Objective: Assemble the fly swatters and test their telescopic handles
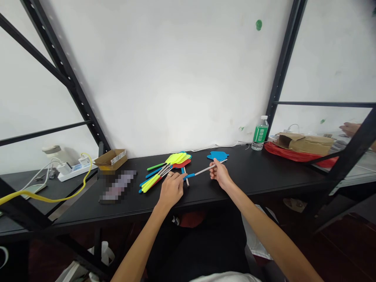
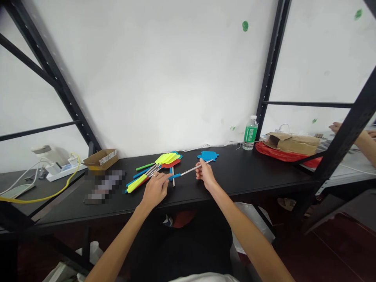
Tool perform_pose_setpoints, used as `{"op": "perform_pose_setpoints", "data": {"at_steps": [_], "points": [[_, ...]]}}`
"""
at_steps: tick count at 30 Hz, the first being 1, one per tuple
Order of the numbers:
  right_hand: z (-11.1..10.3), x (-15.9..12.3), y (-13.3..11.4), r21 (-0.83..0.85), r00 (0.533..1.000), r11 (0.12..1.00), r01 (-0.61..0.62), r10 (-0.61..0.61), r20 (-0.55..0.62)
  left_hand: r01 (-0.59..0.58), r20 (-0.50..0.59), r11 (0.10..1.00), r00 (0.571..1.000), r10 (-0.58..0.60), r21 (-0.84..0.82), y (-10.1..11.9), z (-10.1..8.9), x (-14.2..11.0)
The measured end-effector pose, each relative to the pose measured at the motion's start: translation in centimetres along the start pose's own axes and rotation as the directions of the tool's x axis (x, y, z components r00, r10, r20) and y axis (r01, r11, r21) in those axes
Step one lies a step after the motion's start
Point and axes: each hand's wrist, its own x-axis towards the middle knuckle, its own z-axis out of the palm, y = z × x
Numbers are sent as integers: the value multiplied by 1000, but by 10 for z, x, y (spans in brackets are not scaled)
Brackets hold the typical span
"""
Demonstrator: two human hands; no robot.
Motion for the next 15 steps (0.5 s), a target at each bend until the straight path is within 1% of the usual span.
{"op": "perform_pose_setpoints", "data": {"at_steps": [15], "points": [[-1, 0, 1, -1, 1000, 1000, 2, -2, 0, 5, -16, 1000, 1000, -5, -27, 0, 0, 0]]}}
